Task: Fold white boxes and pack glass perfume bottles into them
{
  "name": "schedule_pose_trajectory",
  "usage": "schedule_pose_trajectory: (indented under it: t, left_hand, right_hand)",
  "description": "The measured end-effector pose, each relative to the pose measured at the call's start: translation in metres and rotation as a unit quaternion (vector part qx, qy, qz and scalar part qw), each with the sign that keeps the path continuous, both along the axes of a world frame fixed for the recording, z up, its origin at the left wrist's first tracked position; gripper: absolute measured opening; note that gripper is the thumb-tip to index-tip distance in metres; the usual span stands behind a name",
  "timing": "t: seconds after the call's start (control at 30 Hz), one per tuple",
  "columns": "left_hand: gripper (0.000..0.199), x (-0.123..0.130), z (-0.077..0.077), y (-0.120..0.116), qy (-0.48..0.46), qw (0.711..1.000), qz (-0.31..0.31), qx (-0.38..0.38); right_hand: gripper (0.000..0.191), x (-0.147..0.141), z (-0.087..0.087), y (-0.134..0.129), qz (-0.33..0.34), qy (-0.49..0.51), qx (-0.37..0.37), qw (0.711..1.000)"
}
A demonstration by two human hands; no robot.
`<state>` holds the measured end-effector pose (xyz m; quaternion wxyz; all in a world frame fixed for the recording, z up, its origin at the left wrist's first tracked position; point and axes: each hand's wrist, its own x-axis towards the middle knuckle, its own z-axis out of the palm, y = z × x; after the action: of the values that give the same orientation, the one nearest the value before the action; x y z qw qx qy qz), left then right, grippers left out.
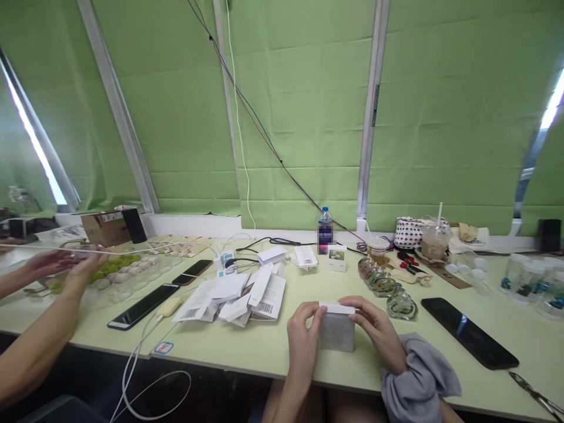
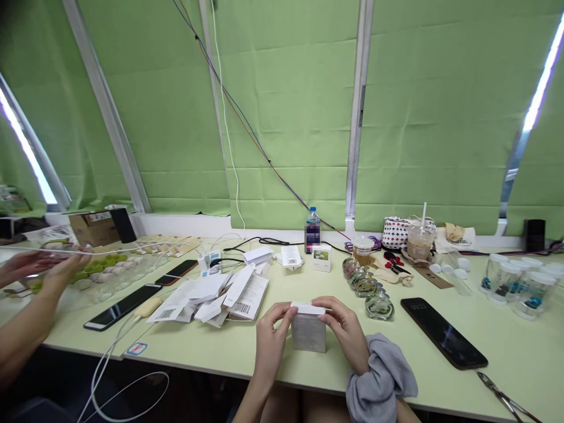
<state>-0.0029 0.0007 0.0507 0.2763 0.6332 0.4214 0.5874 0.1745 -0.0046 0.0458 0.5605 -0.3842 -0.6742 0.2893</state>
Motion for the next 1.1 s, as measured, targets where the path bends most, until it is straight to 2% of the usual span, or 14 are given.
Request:
schedule_pose_trajectory:
  t: [0.63, 0.87, 1.1]
  left_hand:
    - [0.023, -0.0022, -0.0037, -0.0002, -0.016, 1.000, -0.016, -0.002]
    - [0.024, -0.0004, -0.0010, -0.0031, -0.033, 0.998, -0.023, -0.052]
    - [0.015, -0.0020, -0.0029, -0.0064, -0.026, 0.999, -0.001, -0.028]
  right_hand:
    - [0.030, 0.0011, 0.0008, -0.0022, -0.003, -0.051, 0.025, 0.998]
    - [0.030, 0.0035, -0.0001, -0.0012, 0.015, -0.045, 0.010, 0.999]
    - [0.030, 0.0061, 0.0045, -0.0024, 0.042, -0.039, 0.001, 0.998]
